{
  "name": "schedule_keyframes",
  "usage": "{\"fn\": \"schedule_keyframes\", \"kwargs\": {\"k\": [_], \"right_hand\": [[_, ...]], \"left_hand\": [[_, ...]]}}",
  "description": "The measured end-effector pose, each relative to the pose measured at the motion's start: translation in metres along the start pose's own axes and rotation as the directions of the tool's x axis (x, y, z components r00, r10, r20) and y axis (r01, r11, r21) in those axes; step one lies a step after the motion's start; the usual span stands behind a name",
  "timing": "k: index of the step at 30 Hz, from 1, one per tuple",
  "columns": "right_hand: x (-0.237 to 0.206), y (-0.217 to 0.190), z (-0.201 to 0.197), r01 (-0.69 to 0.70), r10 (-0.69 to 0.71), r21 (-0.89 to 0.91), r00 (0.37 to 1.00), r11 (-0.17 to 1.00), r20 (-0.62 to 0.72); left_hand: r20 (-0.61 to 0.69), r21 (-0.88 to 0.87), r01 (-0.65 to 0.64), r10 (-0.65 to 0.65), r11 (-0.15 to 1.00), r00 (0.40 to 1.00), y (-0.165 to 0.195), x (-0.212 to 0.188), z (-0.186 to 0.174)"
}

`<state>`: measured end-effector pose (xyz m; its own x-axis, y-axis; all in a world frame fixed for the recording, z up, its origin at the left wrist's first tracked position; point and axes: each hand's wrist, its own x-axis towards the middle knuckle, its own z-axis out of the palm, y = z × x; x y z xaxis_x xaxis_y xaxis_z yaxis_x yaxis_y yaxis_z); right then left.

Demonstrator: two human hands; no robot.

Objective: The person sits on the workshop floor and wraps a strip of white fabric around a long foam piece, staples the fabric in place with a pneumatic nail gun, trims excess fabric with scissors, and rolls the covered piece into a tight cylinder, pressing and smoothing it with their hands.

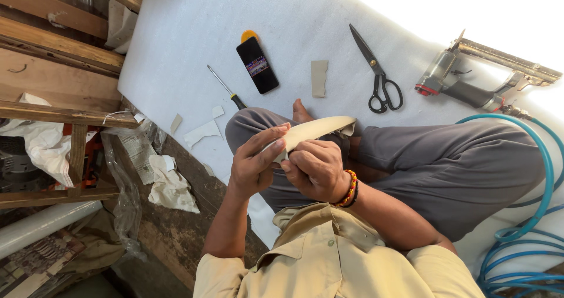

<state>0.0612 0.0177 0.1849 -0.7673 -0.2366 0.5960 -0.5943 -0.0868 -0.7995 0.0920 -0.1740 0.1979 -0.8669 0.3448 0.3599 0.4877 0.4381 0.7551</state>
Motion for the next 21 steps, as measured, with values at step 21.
{"fn": "schedule_keyframes", "kwargs": {"k": [21], "right_hand": [[0.001,-0.002,0.012,-0.310,0.305,-0.016,0.943,0.951,-0.132]], "left_hand": [[-0.060,-0.071,0.186,-0.190,0.980,0.980,0.014,0.017,-0.002]]}}
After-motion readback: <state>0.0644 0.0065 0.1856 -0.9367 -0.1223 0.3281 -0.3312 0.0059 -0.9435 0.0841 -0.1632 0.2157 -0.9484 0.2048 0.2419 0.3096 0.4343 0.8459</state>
